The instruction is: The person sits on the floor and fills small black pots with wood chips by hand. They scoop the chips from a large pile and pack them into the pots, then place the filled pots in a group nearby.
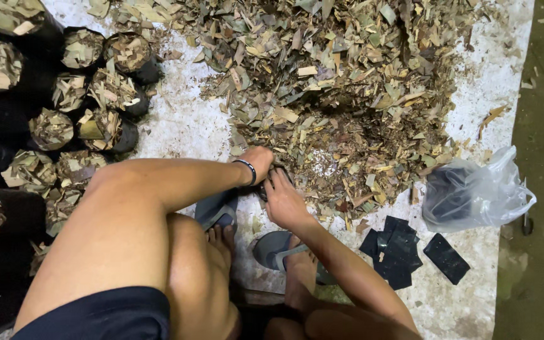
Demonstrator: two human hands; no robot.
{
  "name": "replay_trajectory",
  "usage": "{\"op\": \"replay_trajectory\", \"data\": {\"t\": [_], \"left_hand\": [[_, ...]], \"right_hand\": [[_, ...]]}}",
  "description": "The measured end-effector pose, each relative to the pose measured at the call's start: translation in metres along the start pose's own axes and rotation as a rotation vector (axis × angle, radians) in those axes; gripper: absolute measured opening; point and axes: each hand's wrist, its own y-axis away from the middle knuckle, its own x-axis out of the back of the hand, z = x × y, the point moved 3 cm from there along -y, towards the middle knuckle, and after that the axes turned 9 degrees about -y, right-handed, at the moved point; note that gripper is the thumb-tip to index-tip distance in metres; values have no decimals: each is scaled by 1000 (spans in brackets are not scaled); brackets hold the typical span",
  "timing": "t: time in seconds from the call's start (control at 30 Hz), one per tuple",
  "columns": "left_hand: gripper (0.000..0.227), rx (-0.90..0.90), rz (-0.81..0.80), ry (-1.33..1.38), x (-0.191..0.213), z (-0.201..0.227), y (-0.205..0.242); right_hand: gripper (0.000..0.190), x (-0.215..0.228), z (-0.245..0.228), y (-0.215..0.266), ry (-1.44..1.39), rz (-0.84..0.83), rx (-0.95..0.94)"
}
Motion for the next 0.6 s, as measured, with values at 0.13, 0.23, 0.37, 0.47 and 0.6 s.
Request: {"op": "replay_trajectory", "data": {"t": [0.13, 0.23, 0.37, 0.47, 0.6], "left_hand": [[18, -47, 14, 23, -8, -1, 1], [17, -94, -21, -23, -10, -2, 7], [26, 35, -27, 54, -10, -4, 13], [46, 103, -19, 154, -18, -6, 11], [53, 167, -195, 300, -41, -15, 4]], "right_hand": [[64, -10, 6, -5, 22, -27, 26], [57, -16, 11, -11, 7, -117, 1], [44, -12, 13, -9, 49, -23, 120], [42, -6, 10, 5, -21, 98, 190], [49, 8, 5, 41, -110, 521, 215]]}}
